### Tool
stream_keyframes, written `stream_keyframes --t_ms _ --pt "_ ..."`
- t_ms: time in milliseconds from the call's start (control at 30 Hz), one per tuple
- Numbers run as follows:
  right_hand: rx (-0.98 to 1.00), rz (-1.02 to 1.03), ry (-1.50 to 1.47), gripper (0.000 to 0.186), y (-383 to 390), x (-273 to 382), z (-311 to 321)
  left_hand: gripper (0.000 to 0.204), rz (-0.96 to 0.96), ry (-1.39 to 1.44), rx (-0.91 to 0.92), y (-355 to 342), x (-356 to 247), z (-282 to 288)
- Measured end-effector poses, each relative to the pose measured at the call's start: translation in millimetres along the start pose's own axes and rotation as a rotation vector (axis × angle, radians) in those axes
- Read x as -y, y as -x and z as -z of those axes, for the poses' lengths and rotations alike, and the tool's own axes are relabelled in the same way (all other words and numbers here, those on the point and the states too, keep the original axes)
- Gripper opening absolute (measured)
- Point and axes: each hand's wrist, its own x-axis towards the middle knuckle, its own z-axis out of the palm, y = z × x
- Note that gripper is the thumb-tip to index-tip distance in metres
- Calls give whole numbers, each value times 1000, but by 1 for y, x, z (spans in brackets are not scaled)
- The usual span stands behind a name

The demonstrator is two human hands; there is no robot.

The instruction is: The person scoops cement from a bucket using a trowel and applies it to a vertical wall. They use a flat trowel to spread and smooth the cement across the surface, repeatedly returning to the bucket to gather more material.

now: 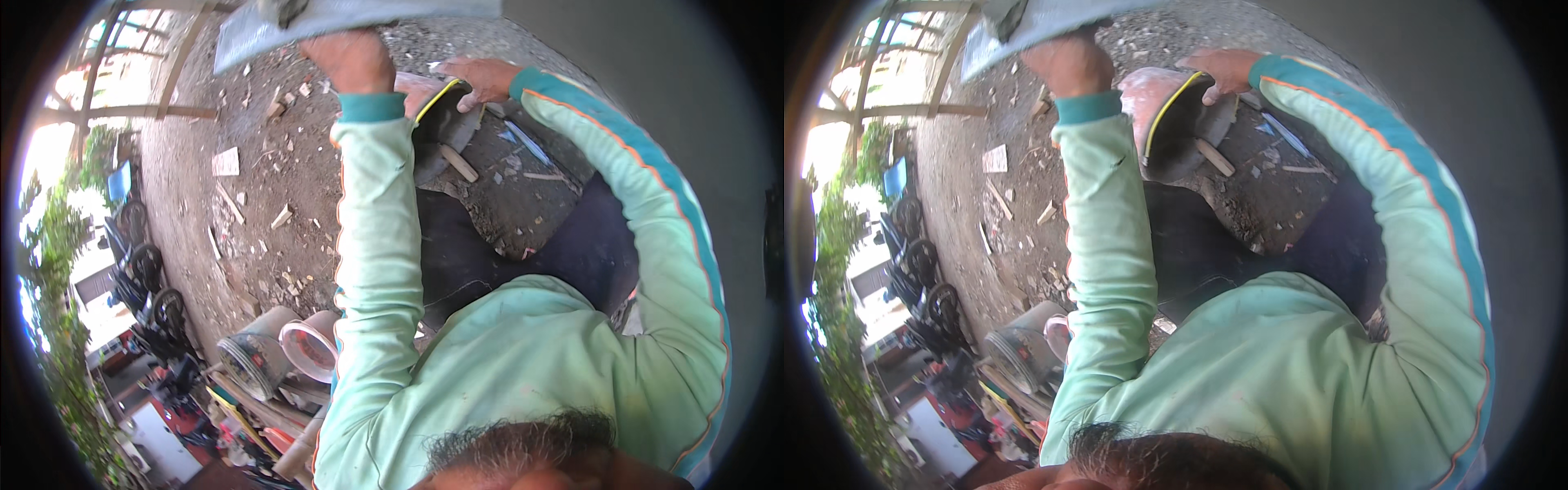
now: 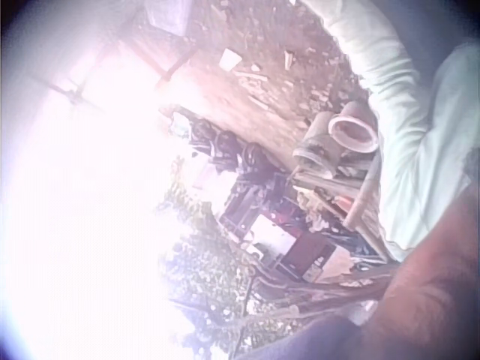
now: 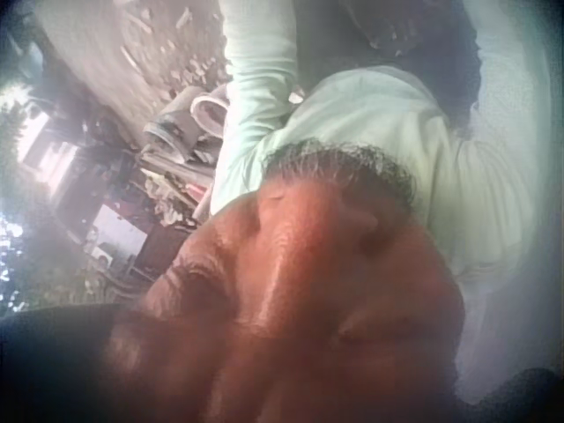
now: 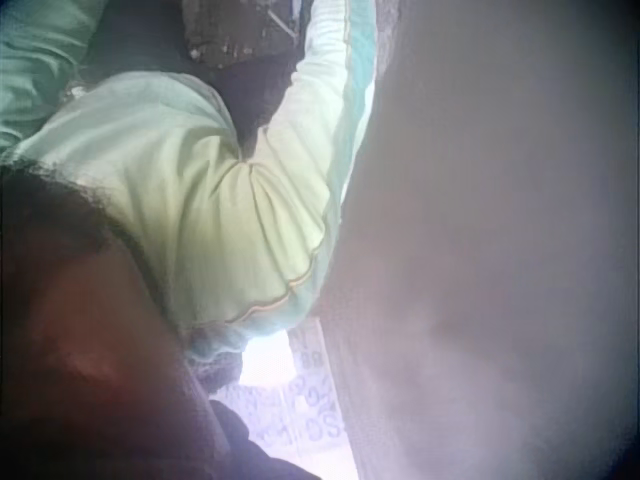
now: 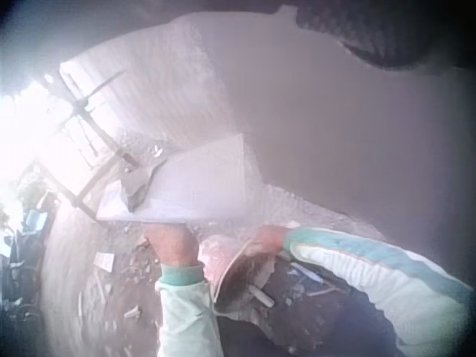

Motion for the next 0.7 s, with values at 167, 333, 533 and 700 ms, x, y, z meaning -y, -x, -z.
stream_keyframes --t_ms 167,333,533,700 --pt "-45 -53 -113 47 -65 28 -26 17 311 412 -412 -19 -12 74" --pt "-251 -361 -321 49 -147 56 -69 31 403 205 -505 -6 35 129" --pt "-536 -854 -496 38 -144 -18 -84 34 119 1 -174 -8 70 87" --pt "-738 -1120 -1314 22 -116 33 -102 28 186 131 -206 -1 55 50"
